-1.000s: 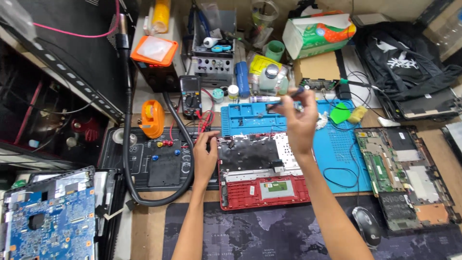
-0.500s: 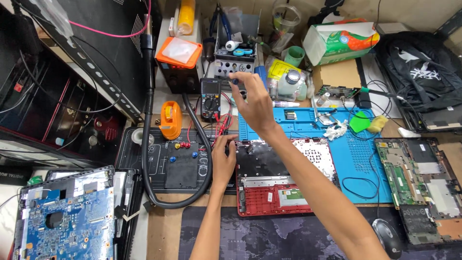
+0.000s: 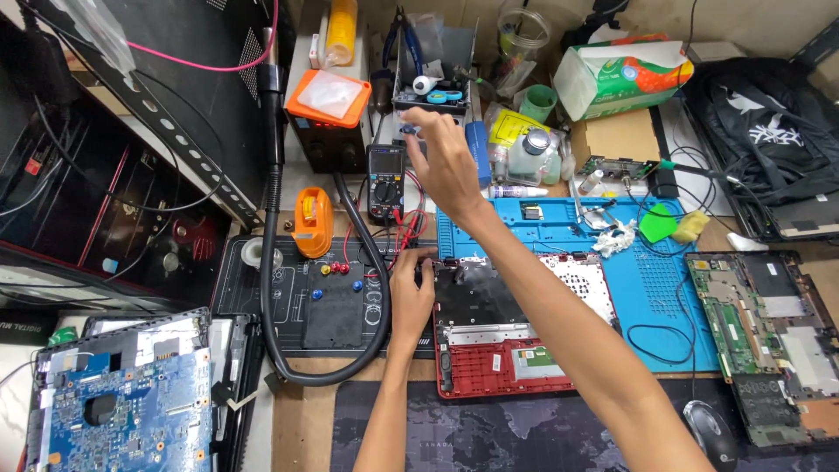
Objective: Disassembling a laptop by removing screws and separating the chassis components on a repair bench.
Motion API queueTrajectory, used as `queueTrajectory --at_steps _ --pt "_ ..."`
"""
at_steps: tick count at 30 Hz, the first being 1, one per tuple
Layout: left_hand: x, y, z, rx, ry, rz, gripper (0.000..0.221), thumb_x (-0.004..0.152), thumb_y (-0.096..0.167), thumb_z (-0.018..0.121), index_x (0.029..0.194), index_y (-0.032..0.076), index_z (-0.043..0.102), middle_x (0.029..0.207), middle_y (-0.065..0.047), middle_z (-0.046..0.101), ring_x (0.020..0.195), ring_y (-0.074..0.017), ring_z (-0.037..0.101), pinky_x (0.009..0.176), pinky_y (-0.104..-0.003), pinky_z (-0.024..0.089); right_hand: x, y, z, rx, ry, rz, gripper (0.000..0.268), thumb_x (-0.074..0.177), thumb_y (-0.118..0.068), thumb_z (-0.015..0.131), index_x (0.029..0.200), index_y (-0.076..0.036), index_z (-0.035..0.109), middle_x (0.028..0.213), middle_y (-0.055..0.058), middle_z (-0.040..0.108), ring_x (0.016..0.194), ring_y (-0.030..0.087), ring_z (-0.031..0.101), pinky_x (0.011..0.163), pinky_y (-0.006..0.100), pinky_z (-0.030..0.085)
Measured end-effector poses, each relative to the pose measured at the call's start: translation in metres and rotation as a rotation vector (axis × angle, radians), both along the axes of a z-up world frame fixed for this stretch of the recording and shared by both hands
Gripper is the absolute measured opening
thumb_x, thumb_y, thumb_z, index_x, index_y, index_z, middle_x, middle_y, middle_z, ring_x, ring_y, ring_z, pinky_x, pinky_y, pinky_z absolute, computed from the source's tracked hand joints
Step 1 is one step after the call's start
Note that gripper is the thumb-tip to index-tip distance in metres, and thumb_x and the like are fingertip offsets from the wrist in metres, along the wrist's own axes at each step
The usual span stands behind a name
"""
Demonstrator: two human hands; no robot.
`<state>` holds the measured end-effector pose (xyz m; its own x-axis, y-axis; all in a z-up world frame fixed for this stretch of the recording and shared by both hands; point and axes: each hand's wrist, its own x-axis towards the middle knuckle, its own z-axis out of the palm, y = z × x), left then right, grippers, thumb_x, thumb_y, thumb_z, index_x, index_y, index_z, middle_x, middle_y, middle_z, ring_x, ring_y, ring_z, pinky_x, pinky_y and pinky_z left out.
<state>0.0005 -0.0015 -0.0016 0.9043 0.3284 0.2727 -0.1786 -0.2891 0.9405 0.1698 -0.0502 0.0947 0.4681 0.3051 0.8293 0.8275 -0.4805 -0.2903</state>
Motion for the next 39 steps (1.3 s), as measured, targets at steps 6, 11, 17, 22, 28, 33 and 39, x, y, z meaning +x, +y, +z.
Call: queueTrajectory --at_steps 6,11,17,22,28,33,39 --pt "-0.002 0.0 0.005 -0.006 0.017 -0.017 0.027 0.102 0.002 0.047 0.116 0.009 0.069 0.103 -0.011 0.066 0.104 -0.0303 0.067 0.095 -0.042 0.05 0.023 -0.002 -0.016 -0.161 -0.128 -0.104 0.017 0.103 -0.014 0.061 0.115 -0.024 0.065 0.099 -0.006 0.065 0.089 0.013 0.057 0.077 0.027 0.044" --pt "0.0 0.0 0.008 0.023 0.01 -0.015 0.026 0.101 0.002 0.049 0.113 0.009 0.07 0.101 -0.01 0.066 0.103 -0.0314 0.067 0.094 -0.043 0.051 -0.004 -0.024 -0.018 -0.227 -0.064 -0.12 0.031 0.103 -0.009 0.055 0.125 -0.028 0.065 0.115 -0.005 0.063 0.1 0.013 0.056 0.086 0.028 0.041" --pt "-0.002 0.002 0.006 0.072 -0.01 -0.018 0.027 0.098 -0.001 0.049 0.11 0.01 0.07 0.098 -0.011 0.066 0.102 -0.0332 0.067 0.093 -0.043 0.051 -0.067 -0.087 -0.026 -0.196 0.236 -0.076 0.051 0.1 0.003 0.049 0.14 -0.027 0.06 0.119 0.001 0.059 0.105 0.019 0.06 0.091 0.034 0.041" --pt "0.0 0.001 -0.003 0.11 -0.052 -0.025 0.033 0.095 -0.006 0.046 0.109 0.011 0.071 0.097 -0.012 0.066 0.1 -0.0358 0.067 0.093 -0.044 0.05 -0.124 -0.16 -0.041 -0.188 0.538 -0.079 0.046 0.102 0.001 0.051 0.139 -0.026 0.061 0.114 0.0 0.062 0.106 0.02 0.063 0.098 0.042 0.041" --pt "-0.005 -0.002 0.003 0.156 -0.057 -0.037 0.032 0.095 -0.007 0.047 0.108 0.009 0.071 0.097 -0.01 0.066 0.099 -0.0343 0.067 0.094 -0.043 0.05 -0.186 -0.233 -0.055 -0.261 0.722 -0.231 0.035 0.104 -0.01 0.054 0.134 -0.024 0.064 0.117 -0.002 0.061 0.11 0.021 0.067 0.104 0.049 0.042" --pt "-0.008 -0.003 0.007 0.188 0.0 -0.124 0.03 0.102 0.004 0.039 0.117 0.005 0.065 0.112 -0.01 0.064 0.109 -0.0241 0.061 0.095 -0.035 0.047 -0.229 -0.267 -0.057 -0.218 0.733 -0.384 0.035 0.103 -0.021 0.053 0.136 -0.018 0.063 0.134 0.012 0.053 0.132 0.029 0.051 0.105 0.055 0.038" --pt "-0.018 -0.006 0.009 0.236 -0.003 -0.156 0.03 0.104 0.007 0.037 0.121 0.004 0.062 0.119 -0.011 0.061 0.116 -0.0264 0.059 0.102 -0.038 0.044 -0.25 -0.276 -0.07 -0.18 0.696 -0.485 0.035 0.102 -0.027 0.055 0.134 -0.018 0.063 0.143 0.015 0.048 0.13 0.034 0.049 0.103 0.056 0.04"
